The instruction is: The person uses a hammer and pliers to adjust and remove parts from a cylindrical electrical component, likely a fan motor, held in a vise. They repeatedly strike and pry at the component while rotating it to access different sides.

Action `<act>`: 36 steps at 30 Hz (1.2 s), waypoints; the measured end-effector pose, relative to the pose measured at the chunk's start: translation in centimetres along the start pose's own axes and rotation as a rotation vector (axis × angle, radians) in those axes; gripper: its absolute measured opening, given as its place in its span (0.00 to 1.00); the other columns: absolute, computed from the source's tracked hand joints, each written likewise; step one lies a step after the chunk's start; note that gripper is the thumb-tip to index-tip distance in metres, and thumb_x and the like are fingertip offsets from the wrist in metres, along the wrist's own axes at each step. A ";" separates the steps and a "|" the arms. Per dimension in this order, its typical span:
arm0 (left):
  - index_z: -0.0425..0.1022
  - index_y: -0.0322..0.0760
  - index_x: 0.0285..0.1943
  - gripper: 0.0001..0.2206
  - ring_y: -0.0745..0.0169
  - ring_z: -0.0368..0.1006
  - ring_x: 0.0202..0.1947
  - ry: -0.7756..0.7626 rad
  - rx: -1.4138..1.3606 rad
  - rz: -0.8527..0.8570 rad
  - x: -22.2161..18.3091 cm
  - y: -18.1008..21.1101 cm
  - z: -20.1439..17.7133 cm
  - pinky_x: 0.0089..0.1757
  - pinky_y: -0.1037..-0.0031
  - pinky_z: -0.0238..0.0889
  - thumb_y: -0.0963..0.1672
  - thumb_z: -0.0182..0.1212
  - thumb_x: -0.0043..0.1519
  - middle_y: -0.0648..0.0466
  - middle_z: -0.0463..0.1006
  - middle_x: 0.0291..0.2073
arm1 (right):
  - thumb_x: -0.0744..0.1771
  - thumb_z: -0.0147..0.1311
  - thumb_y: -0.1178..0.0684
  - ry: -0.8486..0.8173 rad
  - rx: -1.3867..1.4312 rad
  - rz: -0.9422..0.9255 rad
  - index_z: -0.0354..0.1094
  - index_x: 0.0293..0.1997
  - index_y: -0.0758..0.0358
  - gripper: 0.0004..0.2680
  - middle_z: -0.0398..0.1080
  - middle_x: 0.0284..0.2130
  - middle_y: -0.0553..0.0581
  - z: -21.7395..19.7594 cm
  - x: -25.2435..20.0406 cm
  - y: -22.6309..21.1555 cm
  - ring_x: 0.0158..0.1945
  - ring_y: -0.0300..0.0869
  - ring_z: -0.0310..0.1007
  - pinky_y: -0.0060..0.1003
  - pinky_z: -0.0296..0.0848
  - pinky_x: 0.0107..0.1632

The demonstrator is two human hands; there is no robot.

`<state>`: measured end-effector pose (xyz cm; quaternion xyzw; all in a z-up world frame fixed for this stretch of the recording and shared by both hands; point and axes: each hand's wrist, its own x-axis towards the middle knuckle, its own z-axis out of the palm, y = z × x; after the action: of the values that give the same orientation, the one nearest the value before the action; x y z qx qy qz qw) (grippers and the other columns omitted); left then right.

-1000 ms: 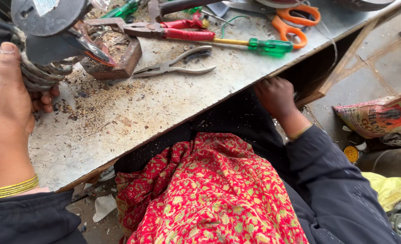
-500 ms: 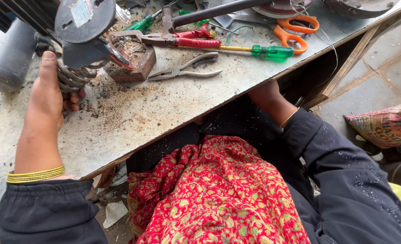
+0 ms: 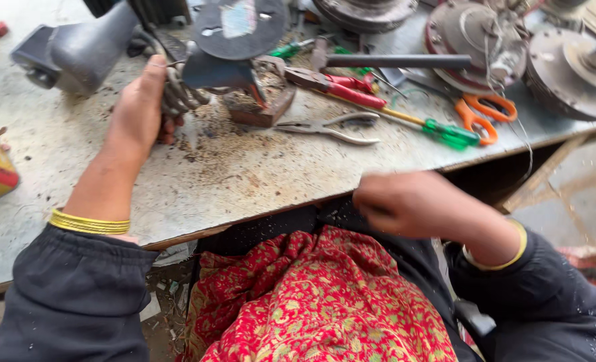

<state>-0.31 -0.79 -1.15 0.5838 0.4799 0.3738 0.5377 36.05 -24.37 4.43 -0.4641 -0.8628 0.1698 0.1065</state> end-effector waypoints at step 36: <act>0.69 0.35 0.52 0.10 0.68 0.72 0.40 -0.068 -0.385 0.224 1.2 -0.3 -0.1 0.44 0.72 0.71 0.44 0.42 0.72 0.53 0.75 0.42 | 0.68 0.61 0.57 0.387 0.040 -0.224 0.72 0.43 0.65 0.05 0.73 0.36 0.59 -1.5 17.8 5.2 0.41 0.51 0.74 0.44 0.73 0.44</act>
<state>-0.12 0.41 -1.57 0.5324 0.3133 0.4960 0.6102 30.81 -6.55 4.21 -0.3871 -0.8689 0.0818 0.2973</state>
